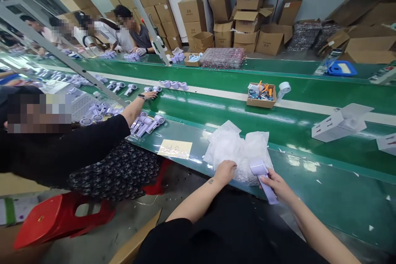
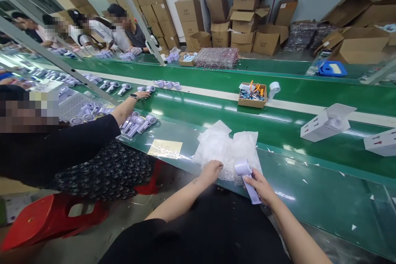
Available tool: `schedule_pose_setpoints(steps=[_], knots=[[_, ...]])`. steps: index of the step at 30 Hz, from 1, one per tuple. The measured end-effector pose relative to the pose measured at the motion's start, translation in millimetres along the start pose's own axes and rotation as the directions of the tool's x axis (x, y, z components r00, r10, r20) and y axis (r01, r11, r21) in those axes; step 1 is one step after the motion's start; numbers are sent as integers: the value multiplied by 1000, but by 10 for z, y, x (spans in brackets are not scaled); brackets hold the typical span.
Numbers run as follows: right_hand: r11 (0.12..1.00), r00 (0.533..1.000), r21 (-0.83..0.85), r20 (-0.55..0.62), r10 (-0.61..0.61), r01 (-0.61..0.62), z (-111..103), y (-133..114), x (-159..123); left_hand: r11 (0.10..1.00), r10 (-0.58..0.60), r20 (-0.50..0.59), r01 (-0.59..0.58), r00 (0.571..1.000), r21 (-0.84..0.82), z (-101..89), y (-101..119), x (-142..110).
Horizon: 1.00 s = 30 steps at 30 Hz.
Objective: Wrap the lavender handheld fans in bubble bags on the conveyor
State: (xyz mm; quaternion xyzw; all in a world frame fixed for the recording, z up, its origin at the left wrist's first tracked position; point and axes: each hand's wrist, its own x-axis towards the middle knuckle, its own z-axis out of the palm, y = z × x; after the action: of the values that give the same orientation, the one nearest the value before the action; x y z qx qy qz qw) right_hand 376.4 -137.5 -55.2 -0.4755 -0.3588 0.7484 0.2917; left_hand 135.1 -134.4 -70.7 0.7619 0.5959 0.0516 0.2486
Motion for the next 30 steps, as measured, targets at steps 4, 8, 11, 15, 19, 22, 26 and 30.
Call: schedule_pose_setpoints(steps=[4, 8, 11, 15, 19, 22, 26, 30], knots=[[988, 999, 151, 41, 14, -20, 67, -98, -116, 986, 152, 37, -154, 988, 57, -56, -46, 36], [965, 996, 261, -70, 51, -31, 23, -167, -194, 993, 116, 24, -116, 993, -7, -89, -95, 55], [964, 998, 258, 1, 60, -58, 26, -248, -262, 999, 27, -59, -29, 998, -43, -157, -44, 144], [975, 965, 188, 252, 70, -120, 193, -458, -328, 974, -46, -182, 4, 982, -225, -300, 159, 341], [982, 979, 89, 132, 156, -168, 367, -629, -257, 846, -45, -111, -22, 993, -532, -381, 291, 496], [979, 982, 73, 8, 189, -189, 368, -649, -162, 758, 31, -27, -41, 999, -651, -418, 273, 511], [979, 978, 23, 64, 199, -201, 294, -598, -82, 836, 208, -191, -275, 959, -474, -480, 292, 426], [991, 992, 29, -4, 130, -130, 317, -586, -54, 859, 492, -387, -506, 780, 74, -570, 449, 338]])
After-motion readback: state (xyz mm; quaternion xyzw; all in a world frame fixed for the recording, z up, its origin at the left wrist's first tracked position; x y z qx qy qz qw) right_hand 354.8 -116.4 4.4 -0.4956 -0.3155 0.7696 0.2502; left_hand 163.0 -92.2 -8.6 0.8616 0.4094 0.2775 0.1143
